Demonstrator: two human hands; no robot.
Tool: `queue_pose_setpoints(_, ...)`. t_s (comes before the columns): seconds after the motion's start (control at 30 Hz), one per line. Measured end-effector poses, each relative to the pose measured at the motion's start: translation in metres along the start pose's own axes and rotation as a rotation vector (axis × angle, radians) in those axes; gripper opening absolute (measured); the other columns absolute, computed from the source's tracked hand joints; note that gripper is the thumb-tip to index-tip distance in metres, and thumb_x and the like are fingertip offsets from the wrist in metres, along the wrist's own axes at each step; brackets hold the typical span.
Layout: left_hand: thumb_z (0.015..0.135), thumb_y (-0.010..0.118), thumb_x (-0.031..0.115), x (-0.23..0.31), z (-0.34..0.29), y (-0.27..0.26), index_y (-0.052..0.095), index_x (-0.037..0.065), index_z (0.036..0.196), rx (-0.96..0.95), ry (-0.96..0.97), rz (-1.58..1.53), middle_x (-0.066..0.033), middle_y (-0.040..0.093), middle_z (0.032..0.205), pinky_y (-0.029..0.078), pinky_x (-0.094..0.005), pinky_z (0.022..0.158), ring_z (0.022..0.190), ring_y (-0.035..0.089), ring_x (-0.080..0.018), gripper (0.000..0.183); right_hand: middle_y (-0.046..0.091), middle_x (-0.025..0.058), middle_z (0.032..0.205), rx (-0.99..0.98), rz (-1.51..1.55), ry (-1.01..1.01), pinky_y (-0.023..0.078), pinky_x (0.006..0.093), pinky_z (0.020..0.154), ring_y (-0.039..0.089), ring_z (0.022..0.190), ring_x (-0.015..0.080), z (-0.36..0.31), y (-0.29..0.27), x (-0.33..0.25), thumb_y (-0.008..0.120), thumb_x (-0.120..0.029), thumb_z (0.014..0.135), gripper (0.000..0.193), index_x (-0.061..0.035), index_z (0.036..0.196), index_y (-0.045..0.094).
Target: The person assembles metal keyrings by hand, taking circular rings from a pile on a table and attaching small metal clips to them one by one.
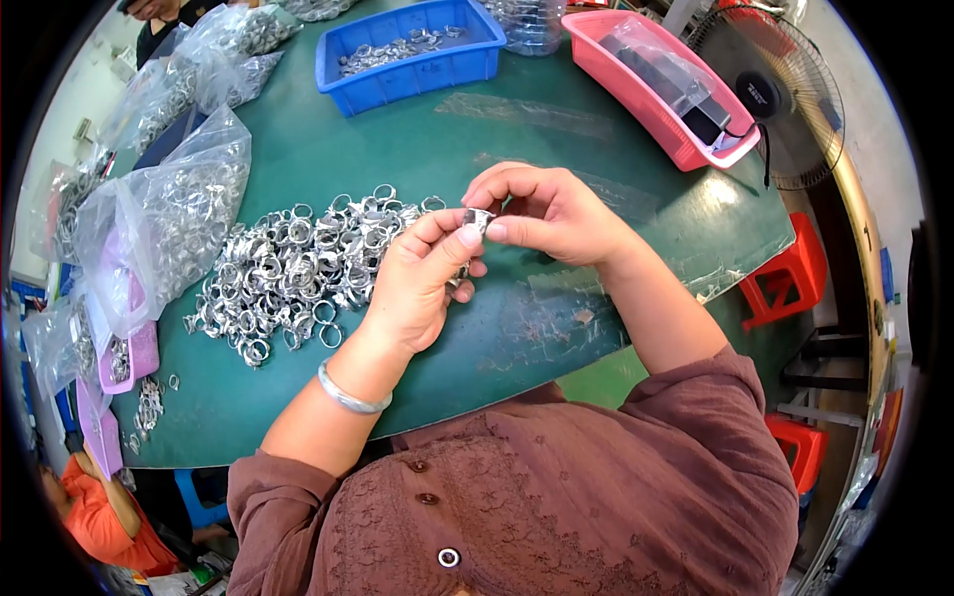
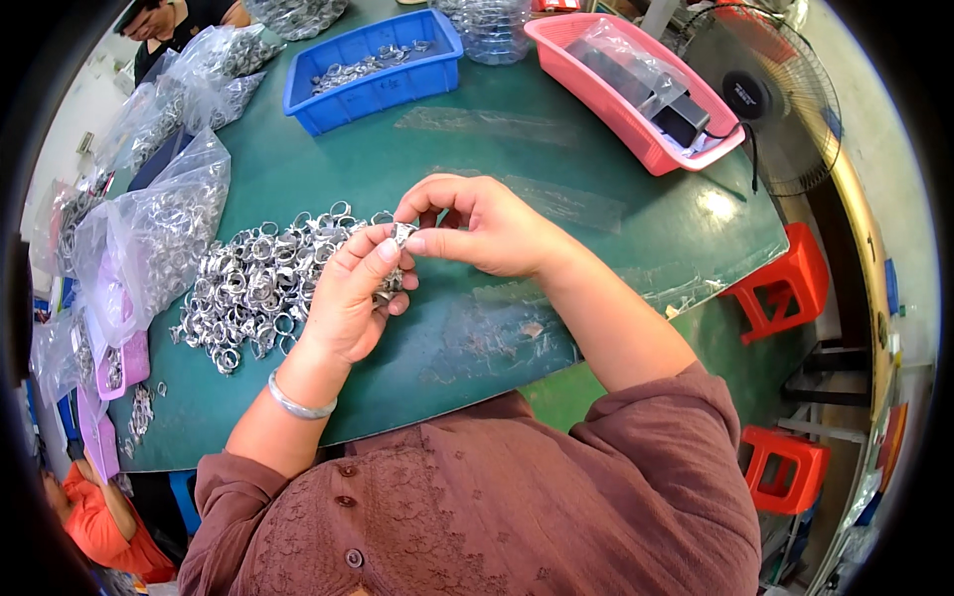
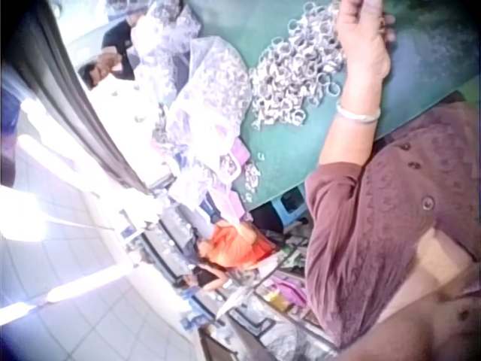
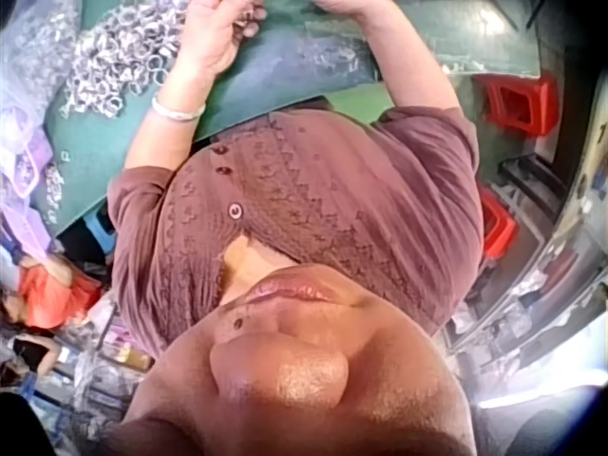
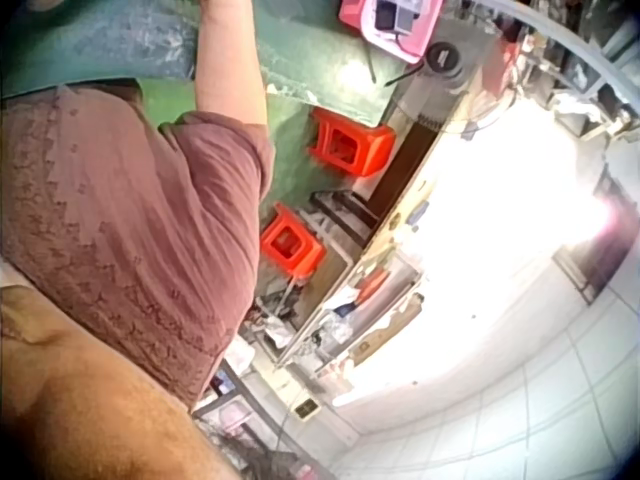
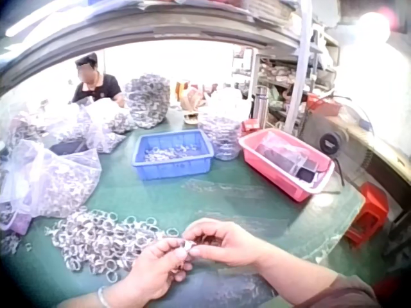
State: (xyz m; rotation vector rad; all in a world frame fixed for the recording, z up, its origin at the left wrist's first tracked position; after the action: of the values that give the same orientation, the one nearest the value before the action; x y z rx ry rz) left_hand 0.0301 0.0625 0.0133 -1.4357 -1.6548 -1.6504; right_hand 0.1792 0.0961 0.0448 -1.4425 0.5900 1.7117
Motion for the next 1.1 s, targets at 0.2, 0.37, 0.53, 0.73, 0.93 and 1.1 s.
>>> queue_pose_setpoints(0.2, 0.088, 0.049, 0.031, 0.002, 0.003, -0.005, 0.053, 0.007, 0.110, -0.136, -0.049, -0.323, -0.0073, 0.059, 0.092, 0.047, -0.0261, 0.053, 0.078, 0.059, -0.0197, 0.033, 0.058, 0.0062, 0.085, 0.072, -0.541, 0.074, 0.044, 0.0291, 0.072, 0.055, 0.082, 0.0176, -0.009, -0.034, -0.005, 0.067, -0.015, 0.076, 0.026, -0.0001, 0.096, 0.060)
queue_pose_setpoints(0.37, 0.089, 0.047, 0.032, 0.001, 0.003, -0.004, 0.055, 0.005, 0.106, -0.163, -0.051, -0.416, -0.0099, 0.059, 0.098, 0.049, -0.0291, 0.055, 0.080, 0.060, -0.0215, 0.033, 0.059, 0.0104, 0.080, -0.097, -1.002, 0.141, 0.045, 0.0355, 0.069, 0.055, 0.077, 0.0262, -0.016, -0.035, 0.005, 0.072, -0.018, 0.066, 0.032, -0.0005, 0.091, 0.060)
queue_pose_setpoints(0.53, 0.089, 0.050, 0.028, -0.005, 0.005, -0.010, 0.056, 0.006, 0.093, -0.072, -0.088, -0.306, -0.0085, 0.058, 0.091, 0.046, -0.0269, 0.053, 0.077, 0.059, -0.0200, 0.023, 0.060, 0.0108, 0.079, -0.077, -0.830, 0.227, 0.046, 0.0321, 0.067, 0.057, 0.072, 0.0230, -0.014, -0.035, 0.005, 0.069, -0.014, 0.070, 0.026, 0.0005, 0.090, 0.061)
queue_pose_setpoints(0.73, 0.085, 0.057, 0.018, -0.001, 0.001, -0.003, 0.057, 0.007, 0.102, 0.054, -0.063, 0.075, -0.0028, 0.057, 0.082, 0.041, -0.0210, 0.052, 0.071, 0.055, -0.0128, 0.020, 0.059, 0.0049, 0.077, -0.008, -0.382, 0.249, 0.044, 0.0257, 0.063, 0.054, 0.072, 0.0115, -0.011, -0.029, 0.000, 0.065, -0.009, 0.077, 0.018, 0.0010, 0.091, 0.060)
queue_pose_setpoints(0.93, 0.083, 0.063, 0.018, -0.004, 0.000, 0.002, 0.056, 0.005, 0.106, 0.074, -0.089, 0.114, 0.0005, 0.055, 0.076, 0.039, -0.0196, 0.050, 0.066, 0.053, -0.0087, 0.027, 0.056, 0.0021, 0.083, -0.016, -0.216, 0.066, 0.042, 0.0241, 0.067, 0.051, 0.075, 0.0098, -0.008, -0.010, -0.005, 0.065, -0.005, 0.077, 0.018, -0.0002, 0.093, 0.059)
queue_pose_setpoints(1.1, 0.083, 0.063, 0.017, -0.004, 0.002, 0.001, 0.057, 0.005, 0.101, 0.064, -0.055, 0.134, 0.0008, 0.056, 0.075, 0.039, -0.0187, 0.049, 0.065, 0.053, -0.0080, 0.022, 0.058, 0.0041, 0.083, -0.054, -0.270, -0.012, 0.045, 0.0270, 0.064, 0.053, 0.072, 0.0128, -0.008, -0.008, -0.006, 0.067, -0.004, 0.072, 0.025, -0.0015, 0.095, 0.059)
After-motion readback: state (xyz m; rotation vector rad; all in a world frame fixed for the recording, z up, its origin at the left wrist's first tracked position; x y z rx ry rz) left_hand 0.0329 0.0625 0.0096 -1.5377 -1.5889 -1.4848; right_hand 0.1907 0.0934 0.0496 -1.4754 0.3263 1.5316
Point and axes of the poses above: each hand's wrist, its own z-axis towards the middle knuckle, its own y-axis out of the palm, x = y × z, the point moved 4 cm from there along z, towards the middle knuckle
